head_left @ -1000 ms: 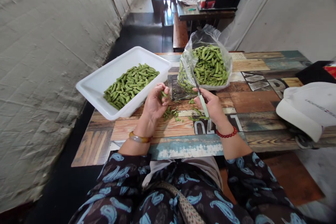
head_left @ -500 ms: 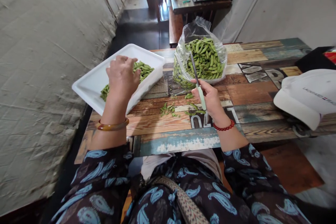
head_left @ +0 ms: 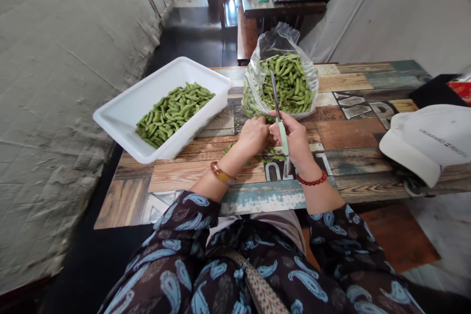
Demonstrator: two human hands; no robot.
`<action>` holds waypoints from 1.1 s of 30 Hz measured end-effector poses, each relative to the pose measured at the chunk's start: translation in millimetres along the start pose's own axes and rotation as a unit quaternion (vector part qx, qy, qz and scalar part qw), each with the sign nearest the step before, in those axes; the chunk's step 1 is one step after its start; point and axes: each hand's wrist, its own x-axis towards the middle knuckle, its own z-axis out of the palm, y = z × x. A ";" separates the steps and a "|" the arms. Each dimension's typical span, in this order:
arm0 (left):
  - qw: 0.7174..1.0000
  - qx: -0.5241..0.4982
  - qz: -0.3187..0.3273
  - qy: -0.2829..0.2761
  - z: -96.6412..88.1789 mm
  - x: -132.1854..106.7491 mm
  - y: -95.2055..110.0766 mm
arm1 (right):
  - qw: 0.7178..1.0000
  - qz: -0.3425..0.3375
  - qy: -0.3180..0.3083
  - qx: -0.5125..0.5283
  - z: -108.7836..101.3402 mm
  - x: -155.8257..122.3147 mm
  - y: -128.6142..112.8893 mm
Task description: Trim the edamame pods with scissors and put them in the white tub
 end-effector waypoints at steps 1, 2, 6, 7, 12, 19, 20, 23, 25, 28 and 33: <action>1.000 -0.014 0.001 0.001 -0.9 -2.5 -2.0 | 1.000 -0.001 -0.002 -0.003 0.3 0.0 0.1; 1.000 -0.030 0.002 0.004 -2.9 -5.9 -4.9 | 1.000 -0.002 -0.003 -0.002 0.6 -0.1 -0.1; 0.989 -0.140 -0.015 0.033 -19.7 -25.9 -21.3 | 1.000 -0.005 0.001 0.019 2.0 -0.6 -1.5; 0.980 -0.193 -0.031 0.048 -25.2 -31.4 -25.4 | 1.000 -0.007 0.000 0.023 2.3 -0.9 -1.8; 0.828 -0.539 -0.137 0.065 -46.7 -55.0 -36.1 | 0.999 -0.008 -0.033 -0.004 3.9 -3.6 -2.0; 0.731 -0.649 -0.188 0.100 -54.4 -65.4 -33.6 | 0.985 -0.053 -0.107 -0.126 7.8 -8.0 -0.1; 0.730 -0.648 -0.188 0.110 -55.6 -65.8 -33.9 | 0.981 -0.068 -0.110 -0.144 8.5 -8.6 0.0; 0.744 -0.628 -0.184 0.133 -58.8 -67.3 -35.6 | 0.965 -0.125 -0.118 -0.198 10.1 -10.1 0.5; 0.764 -0.604 -0.172 0.146 -59.7 -68.3 -36.4 | 0.953 -0.154 -0.129 -0.226 10.5 -10.6 0.9; 0.792 -0.570 -0.150 0.161 -59.0 -69.2 -36.2 | 0.939 -0.187 -0.140 -0.251 10.2 -10.2 1.3; 0.815 -0.540 -0.129 0.167 -55.2 -70.0 -35.1 | 0.930 -0.216 -0.141 -0.261 9.2 -9.1 1.7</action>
